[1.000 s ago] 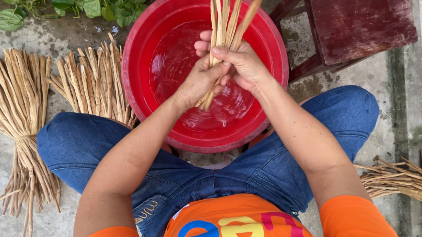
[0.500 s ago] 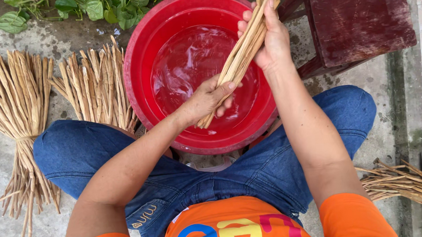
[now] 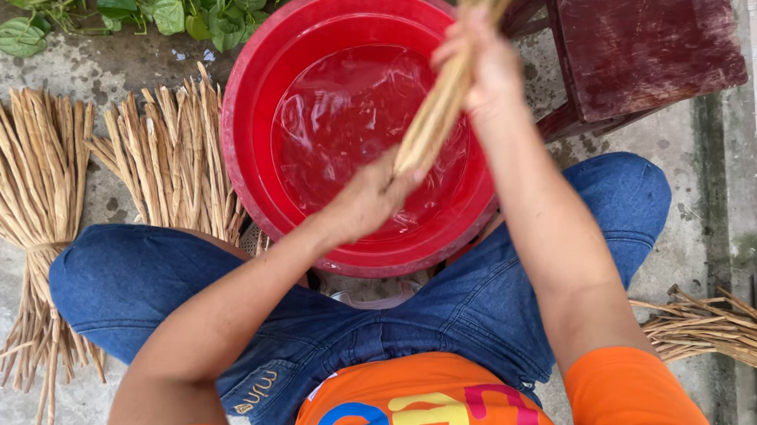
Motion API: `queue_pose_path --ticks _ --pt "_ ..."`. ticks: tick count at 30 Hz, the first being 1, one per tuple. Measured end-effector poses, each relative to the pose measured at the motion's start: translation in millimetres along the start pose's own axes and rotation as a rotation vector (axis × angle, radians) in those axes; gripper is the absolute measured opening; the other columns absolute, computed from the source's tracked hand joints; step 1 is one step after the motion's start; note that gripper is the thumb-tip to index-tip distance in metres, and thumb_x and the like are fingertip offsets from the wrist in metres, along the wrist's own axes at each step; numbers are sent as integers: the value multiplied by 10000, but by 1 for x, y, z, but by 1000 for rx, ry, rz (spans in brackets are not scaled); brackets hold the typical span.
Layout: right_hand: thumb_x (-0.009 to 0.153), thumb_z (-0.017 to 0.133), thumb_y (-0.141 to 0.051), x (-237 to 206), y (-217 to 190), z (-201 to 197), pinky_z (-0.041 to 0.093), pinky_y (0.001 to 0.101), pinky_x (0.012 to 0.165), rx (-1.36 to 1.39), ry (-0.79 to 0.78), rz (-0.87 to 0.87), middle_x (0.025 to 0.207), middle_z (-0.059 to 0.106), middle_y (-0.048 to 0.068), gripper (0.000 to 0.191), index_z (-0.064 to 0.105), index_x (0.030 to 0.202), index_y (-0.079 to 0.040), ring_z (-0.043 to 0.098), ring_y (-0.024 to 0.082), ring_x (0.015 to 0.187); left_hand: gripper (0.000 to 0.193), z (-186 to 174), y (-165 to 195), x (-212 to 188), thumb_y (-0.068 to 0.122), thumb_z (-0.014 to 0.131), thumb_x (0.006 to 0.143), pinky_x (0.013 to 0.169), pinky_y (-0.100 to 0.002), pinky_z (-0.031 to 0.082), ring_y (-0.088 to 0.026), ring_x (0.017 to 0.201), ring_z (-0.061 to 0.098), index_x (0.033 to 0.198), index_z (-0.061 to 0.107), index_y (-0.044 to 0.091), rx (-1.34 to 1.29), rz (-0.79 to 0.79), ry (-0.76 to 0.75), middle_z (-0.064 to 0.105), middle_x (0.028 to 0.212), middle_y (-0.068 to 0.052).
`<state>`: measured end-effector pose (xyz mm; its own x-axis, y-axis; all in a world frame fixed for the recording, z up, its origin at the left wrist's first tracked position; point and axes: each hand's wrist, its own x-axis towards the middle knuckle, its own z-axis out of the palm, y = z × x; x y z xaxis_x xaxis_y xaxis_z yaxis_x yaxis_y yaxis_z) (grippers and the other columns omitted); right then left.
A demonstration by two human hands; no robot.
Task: The person sits on the ground and washes bundles of dried sticks in a red basin filled with water. They scrub the sticks by hand, rinse them, and then tie them into bundles using a thin strip of material.
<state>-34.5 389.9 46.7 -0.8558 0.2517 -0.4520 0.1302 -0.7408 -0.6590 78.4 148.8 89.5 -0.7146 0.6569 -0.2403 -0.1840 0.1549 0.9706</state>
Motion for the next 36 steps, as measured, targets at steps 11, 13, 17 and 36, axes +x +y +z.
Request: queue_pose_path --ticks 11,13,17,36 --pt "1020 488 -488 -61 15 28 641 434 926 -155 -419 21 1097 755 166 547 601 1245 -2 753 285 1009 377 -38 -28 13 238 687 975 474 -203 497 -54 559 582 1282 603 38 -317 -121 -3 710 940 -41" --pt "992 606 -237 -79 47 41 640 448 913 -222 -439 171 1129 743 169 378 577 1311 -35 743 293 1032 352 -42 -34 22 239 699 982 478 -228 496 -88 574 600 1236 636 5 -343 -173 28 706 900 -84" --pt "983 649 -99 -84 60 42 664 453 852 -229 -339 224 1064 730 201 332 575 1292 -1 753 310 993 393 -43 -43 26 364 633 986 577 -246 576 -113 681 679 1215 620 45 -459 -301 46 730 902 -80" --pt "940 729 -142 -87 25 50 668 413 836 -451 -511 175 1132 736 201 508 548 1387 18 758 286 998 482 -42 -32 19 269 593 1005 942 -436 604 -311 1048 733 1398 554 -6 -735 -200 -247 716 1220 -231"
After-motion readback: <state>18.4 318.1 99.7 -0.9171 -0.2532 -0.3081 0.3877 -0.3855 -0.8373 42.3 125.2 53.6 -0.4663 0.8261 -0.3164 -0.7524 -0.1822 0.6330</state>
